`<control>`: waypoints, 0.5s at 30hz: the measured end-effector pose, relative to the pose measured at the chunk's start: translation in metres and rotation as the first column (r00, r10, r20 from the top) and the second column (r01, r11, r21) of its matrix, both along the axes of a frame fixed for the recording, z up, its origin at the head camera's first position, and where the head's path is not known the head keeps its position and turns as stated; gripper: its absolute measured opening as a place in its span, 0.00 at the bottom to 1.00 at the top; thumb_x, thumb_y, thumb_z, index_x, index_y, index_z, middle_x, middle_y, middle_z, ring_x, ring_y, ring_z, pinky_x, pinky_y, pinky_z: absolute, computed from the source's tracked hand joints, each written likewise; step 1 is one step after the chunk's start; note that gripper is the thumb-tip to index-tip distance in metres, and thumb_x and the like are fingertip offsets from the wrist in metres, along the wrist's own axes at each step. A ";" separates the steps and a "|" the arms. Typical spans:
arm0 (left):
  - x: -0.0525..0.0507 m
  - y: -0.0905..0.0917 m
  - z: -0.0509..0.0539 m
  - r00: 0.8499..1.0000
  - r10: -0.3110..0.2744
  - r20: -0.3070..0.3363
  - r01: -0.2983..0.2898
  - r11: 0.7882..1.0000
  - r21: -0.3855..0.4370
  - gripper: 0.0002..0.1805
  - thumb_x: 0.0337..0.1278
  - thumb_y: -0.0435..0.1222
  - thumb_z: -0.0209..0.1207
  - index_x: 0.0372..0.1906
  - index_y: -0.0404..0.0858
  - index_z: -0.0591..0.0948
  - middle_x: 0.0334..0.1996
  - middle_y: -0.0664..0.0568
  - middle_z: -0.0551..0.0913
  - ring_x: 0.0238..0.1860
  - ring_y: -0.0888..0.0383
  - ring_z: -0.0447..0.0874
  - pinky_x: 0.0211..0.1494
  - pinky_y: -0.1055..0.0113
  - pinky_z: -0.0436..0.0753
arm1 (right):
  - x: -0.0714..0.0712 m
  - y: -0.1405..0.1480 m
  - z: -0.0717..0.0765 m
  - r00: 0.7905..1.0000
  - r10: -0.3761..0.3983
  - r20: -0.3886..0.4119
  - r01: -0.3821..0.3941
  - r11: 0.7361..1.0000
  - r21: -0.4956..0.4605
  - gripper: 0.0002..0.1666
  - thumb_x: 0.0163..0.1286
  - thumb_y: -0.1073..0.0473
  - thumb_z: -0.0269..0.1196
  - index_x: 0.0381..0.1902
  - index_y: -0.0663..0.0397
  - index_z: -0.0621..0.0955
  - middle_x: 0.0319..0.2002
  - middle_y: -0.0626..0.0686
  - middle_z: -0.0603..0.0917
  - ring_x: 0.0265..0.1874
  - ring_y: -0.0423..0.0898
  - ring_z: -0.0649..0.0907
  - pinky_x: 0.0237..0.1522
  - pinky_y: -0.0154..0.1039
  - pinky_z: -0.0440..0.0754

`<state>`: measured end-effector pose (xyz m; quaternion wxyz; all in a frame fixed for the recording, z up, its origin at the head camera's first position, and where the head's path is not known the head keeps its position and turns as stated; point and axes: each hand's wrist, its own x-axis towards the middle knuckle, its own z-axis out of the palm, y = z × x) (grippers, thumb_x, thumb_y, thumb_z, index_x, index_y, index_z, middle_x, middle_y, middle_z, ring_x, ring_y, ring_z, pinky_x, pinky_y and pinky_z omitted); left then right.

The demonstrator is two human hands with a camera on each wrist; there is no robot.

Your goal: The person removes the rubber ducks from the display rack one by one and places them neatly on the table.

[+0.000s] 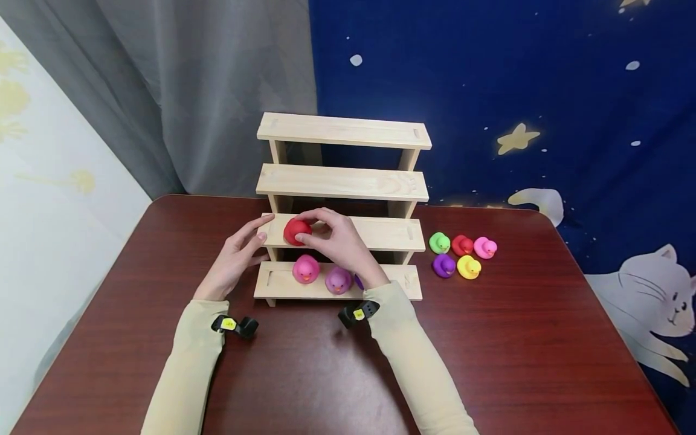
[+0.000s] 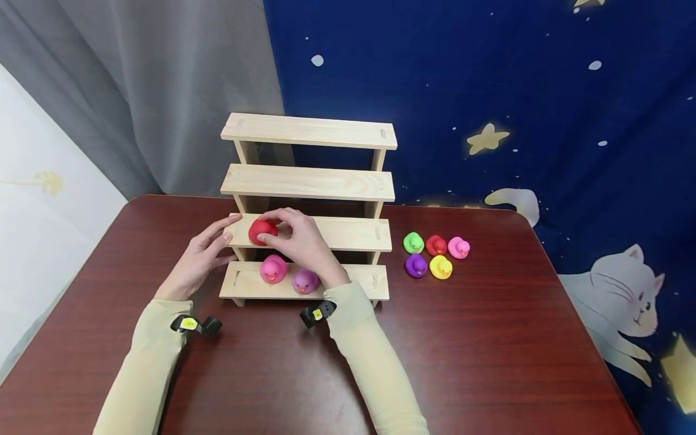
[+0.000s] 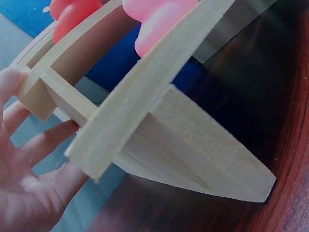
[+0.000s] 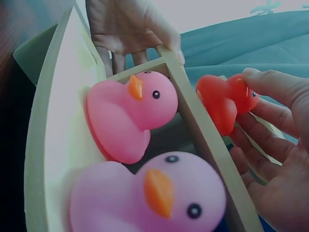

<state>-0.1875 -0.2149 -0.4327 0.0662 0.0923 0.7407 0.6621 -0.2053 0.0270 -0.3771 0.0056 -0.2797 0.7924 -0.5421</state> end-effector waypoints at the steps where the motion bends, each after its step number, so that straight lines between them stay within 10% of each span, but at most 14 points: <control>1: 0.000 0.000 0.000 1.000 0.001 0.000 -0.001 1.000 0.000 0.27 0.71 0.45 0.52 0.72 0.51 0.65 0.73 0.50 0.55 0.67 0.42 0.61 0.57 0.43 0.72 | 0.001 0.001 0.001 1.000 -0.001 -0.003 0.001 1.000 -0.007 0.18 0.63 0.60 0.69 0.51 0.53 0.83 0.46 0.47 0.82 0.43 0.40 0.80 0.45 0.33 0.78; 15: 0.002 0.002 0.002 1.000 0.017 0.000 -0.017 1.000 0.005 0.27 0.72 0.45 0.51 0.72 0.49 0.65 0.71 0.48 0.58 0.66 0.44 0.62 0.58 0.43 0.71 | 0.007 0.011 0.012 0.998 0.007 -0.062 -0.010 0.999 -0.046 0.17 0.62 0.60 0.69 0.50 0.53 0.83 0.45 0.44 0.82 0.44 0.41 0.80 0.46 0.34 0.79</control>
